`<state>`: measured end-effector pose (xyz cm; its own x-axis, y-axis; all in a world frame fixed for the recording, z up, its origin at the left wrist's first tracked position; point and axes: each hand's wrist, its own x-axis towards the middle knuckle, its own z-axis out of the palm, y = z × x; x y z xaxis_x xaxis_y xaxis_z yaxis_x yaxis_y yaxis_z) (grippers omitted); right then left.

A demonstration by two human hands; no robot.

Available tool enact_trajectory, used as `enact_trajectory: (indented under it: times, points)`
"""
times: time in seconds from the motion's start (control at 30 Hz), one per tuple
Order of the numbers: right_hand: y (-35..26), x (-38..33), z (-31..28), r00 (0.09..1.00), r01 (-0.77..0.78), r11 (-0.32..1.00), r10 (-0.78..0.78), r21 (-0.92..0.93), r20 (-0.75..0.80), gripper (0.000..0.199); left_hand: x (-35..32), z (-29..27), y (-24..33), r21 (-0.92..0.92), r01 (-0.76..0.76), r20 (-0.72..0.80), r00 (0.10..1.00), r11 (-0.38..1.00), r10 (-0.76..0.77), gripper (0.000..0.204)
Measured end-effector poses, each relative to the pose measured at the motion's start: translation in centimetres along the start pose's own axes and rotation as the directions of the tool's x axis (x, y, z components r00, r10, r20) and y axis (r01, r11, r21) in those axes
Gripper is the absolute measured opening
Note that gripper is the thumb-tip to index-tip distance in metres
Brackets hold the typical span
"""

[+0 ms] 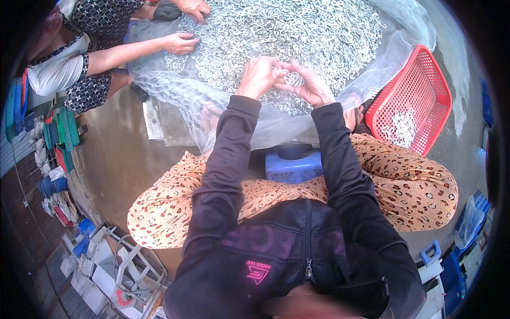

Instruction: The person sits on a low stool and sorts small silver metal parts from a large pile on a plastic sheet. They pick up the parts by hand and place them into a red basket. Other workers are visible in the background performing similar tasks.

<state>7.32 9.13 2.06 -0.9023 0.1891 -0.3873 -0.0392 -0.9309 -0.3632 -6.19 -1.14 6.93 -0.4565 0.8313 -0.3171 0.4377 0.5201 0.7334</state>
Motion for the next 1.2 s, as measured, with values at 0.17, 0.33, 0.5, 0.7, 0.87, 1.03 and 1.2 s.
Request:
enact_trajectory:
  times: [0.17, 0.33, 0.5, 0.7, 0.87, 1.03, 1.2]
  points:
    - [-0.6, -0.4, -0.7, 0.991, -0.033, 0.981, 0.008, -0.193, -0.131, 0.035, -0.3, -2.2, 1.2, -0.194, -0.130, -0.100, 0.989, 0.972, 0.112, 0.020]
    - [-0.6, -0.4, -0.4, 0.998, 0.035, 0.986, -0.026, 0.161, -0.059, 0.045, -0.3, -1.9, 2.9, -0.338, -0.080, 0.141, 0.981, 0.938, 0.135, 0.026]
    - [-0.2, 0.3, -0.4, 0.981, 0.149, 0.952, -0.109, 0.268, -0.158, 0.039, 0.2, -1.0, 5.4, 0.011, -0.501, -0.035, 0.865, 0.865, 0.501, 0.034]
    - [-9.2, -3.1, -3.7, 0.949, 0.246, 0.917, -0.294, 0.313, 0.113, 0.030, 0.9, -4.1, -3.0, -0.168, 0.096, -0.083, 0.990, 0.981, -0.111, 0.037]
    - [-20.8, -16.7, -8.2, 0.702, 0.270, 0.739, -0.589, -0.617, -0.399, 0.022, -1.5, 1.9, -10.7, -0.042, 0.601, 0.025, 0.799, 0.798, -0.600, 0.049]
    - [-23.2, -24.3, -14.6, 0.211, -0.657, 0.457, -0.653, -0.600, -0.728, 0.044, -1.3, 7.6, -10.0, 0.146, 0.370, -0.224, 0.916, 0.918, -0.333, 0.036]
    - [-22.0, -19.4, -13.4, 0.449, -0.647, -0.234, -0.886, -0.726, -0.115, 0.052, 1.6, 4.3, -7.4, -0.375, 0.308, 0.187, 0.949, 0.874, -0.255, 0.032]
